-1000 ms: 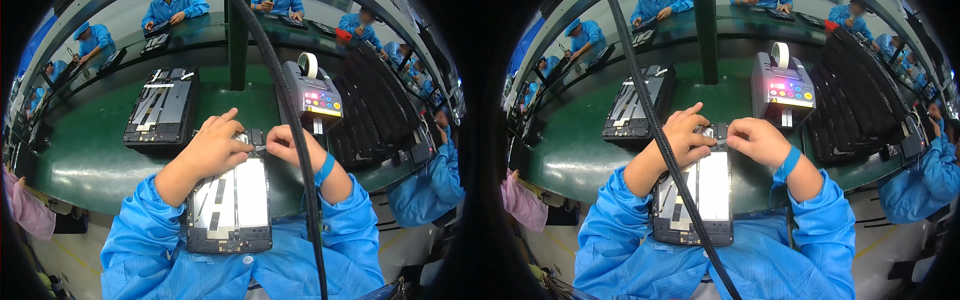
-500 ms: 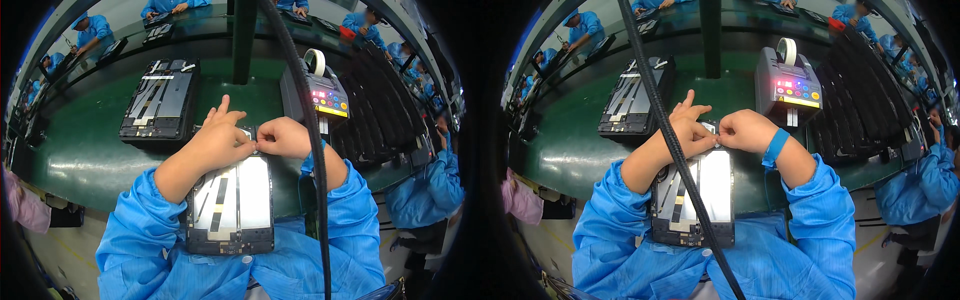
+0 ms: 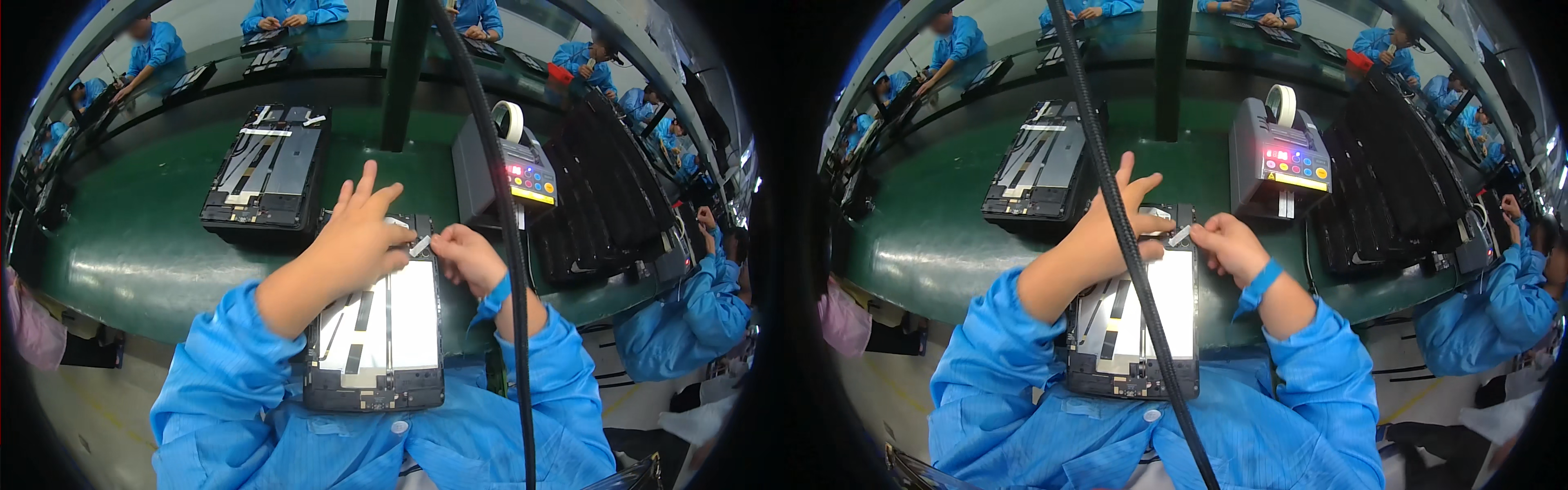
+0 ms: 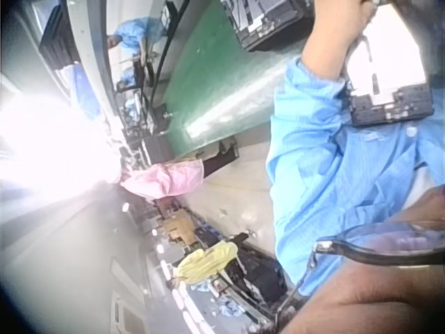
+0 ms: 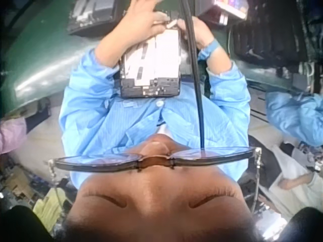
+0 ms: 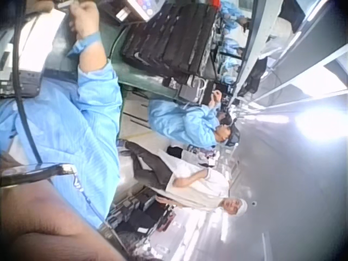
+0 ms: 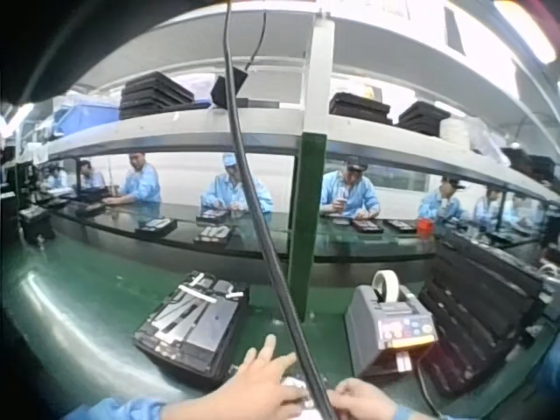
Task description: The person assembles electronic devices on a factory assembly line. They repeatedly pick up a device, apply a white adhesive strip to a specific internal component, and then place the device onto a stack. The process is repeated for multiple units.
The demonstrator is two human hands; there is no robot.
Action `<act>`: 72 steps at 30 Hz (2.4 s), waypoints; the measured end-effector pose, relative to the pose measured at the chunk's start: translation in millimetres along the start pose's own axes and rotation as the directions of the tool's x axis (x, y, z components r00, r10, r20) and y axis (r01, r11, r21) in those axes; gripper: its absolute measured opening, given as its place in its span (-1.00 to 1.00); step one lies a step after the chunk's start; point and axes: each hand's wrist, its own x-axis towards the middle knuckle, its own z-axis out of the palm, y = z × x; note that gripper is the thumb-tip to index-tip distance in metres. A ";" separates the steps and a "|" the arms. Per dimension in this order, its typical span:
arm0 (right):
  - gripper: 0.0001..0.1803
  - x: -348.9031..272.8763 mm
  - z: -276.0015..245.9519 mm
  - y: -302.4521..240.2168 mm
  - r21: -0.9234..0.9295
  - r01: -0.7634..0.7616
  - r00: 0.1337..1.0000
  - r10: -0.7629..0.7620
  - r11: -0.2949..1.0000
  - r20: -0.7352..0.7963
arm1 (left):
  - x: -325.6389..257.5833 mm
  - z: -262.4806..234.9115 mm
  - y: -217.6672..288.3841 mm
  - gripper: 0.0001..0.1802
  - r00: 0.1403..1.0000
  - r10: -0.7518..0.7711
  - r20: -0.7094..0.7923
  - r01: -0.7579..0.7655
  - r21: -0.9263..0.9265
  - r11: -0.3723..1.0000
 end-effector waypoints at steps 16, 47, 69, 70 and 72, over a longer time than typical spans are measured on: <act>-0.14 -141.6 51.9 10.5 -0.090 0.442 0.897 -0.436 0.893 0.076 | -156.3 -28.2 41.8 0.29 0.996 -0.042 -0.078 0.000 -0.473 0.881; -0.03 84.3 160.5 -77.2 0.230 0.377 0.874 -0.427 0.897 0.234 | -119.4 -62.3 -162.9 0.20 0.787 -0.507 -0.351 0.138 -0.702 0.699; -0.34 130.0 134.4 -52.8 0.414 0.218 0.958 -0.274 0.884 0.081 | -112.3 -42.8 -162.0 0.25 0.776 -0.480 -0.408 0.187 -0.578 0.794; -0.36 127.8 137.5 -55.6 0.400 0.229 0.941 -0.307 0.888 0.143 | -115.6 -48.5 -155.6 0.23 0.765 -0.518 -0.383 0.244 -0.571 0.784; -0.43 123.2 156.4 -60.8 0.427 0.197 0.955 -0.272 0.883 0.121 | -126.7 -52.2 -151.0 0.18 0.720 -0.567 -0.399 0.303 -0.555 0.775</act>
